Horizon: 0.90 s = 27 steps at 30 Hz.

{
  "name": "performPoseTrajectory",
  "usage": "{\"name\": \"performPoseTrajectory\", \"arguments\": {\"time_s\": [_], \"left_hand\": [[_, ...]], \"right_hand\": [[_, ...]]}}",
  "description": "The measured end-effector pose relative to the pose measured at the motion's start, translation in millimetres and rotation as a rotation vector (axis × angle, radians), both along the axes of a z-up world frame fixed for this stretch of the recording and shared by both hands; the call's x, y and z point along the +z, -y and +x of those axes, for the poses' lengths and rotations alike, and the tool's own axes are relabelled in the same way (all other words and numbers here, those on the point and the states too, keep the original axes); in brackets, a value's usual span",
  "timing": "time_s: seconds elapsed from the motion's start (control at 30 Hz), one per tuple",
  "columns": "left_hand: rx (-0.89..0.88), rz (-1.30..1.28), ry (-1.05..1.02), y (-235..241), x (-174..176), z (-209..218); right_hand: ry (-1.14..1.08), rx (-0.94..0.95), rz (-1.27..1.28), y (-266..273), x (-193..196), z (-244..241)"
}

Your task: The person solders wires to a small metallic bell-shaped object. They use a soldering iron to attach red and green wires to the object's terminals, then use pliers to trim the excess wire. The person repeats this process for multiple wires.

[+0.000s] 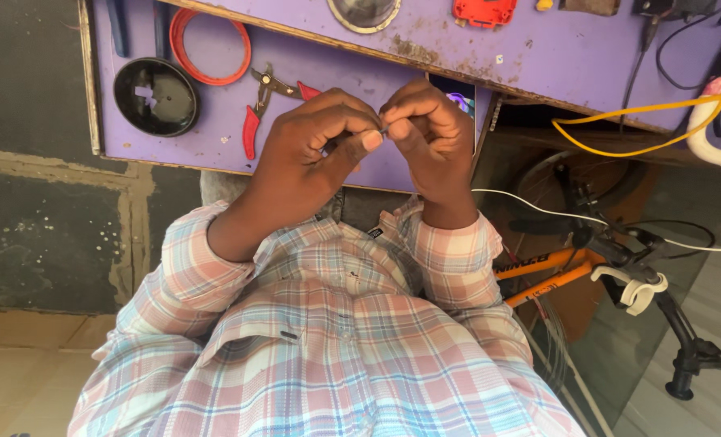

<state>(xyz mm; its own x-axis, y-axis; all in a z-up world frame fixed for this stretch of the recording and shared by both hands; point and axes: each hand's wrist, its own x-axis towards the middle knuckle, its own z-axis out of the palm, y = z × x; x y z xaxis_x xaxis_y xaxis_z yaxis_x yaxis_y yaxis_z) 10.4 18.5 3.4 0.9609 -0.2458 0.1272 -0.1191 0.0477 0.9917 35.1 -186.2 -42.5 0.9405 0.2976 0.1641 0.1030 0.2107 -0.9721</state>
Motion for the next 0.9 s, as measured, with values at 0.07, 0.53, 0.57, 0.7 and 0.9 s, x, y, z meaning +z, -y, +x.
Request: {"name": "performPoseTrajectory", "arguments": {"time_s": [0.07, 0.53, 0.57, 0.7, 0.9], "left_hand": [[0.012, -0.006, 0.050, 3, -2, -1], [0.337, 0.349, 0.235, 21, -18, -7], [0.328, 0.290, 0.171, 23, -20, -7], [0.342, -0.017, 0.020, 31, -34, 2], [0.474, -0.116, -0.029, 42, -64, 29]], "right_hand": [[-0.079, 0.012, 0.114, 0, -4, 0], [-0.357, -0.115, 0.265, 3, -26, 1], [-0.358, -0.141, 0.250, 3, -26, 2], [-0.203, -0.398, 0.124, 15, -10, -2], [0.032, -0.535, -0.484, 65, 27, -53]]}}
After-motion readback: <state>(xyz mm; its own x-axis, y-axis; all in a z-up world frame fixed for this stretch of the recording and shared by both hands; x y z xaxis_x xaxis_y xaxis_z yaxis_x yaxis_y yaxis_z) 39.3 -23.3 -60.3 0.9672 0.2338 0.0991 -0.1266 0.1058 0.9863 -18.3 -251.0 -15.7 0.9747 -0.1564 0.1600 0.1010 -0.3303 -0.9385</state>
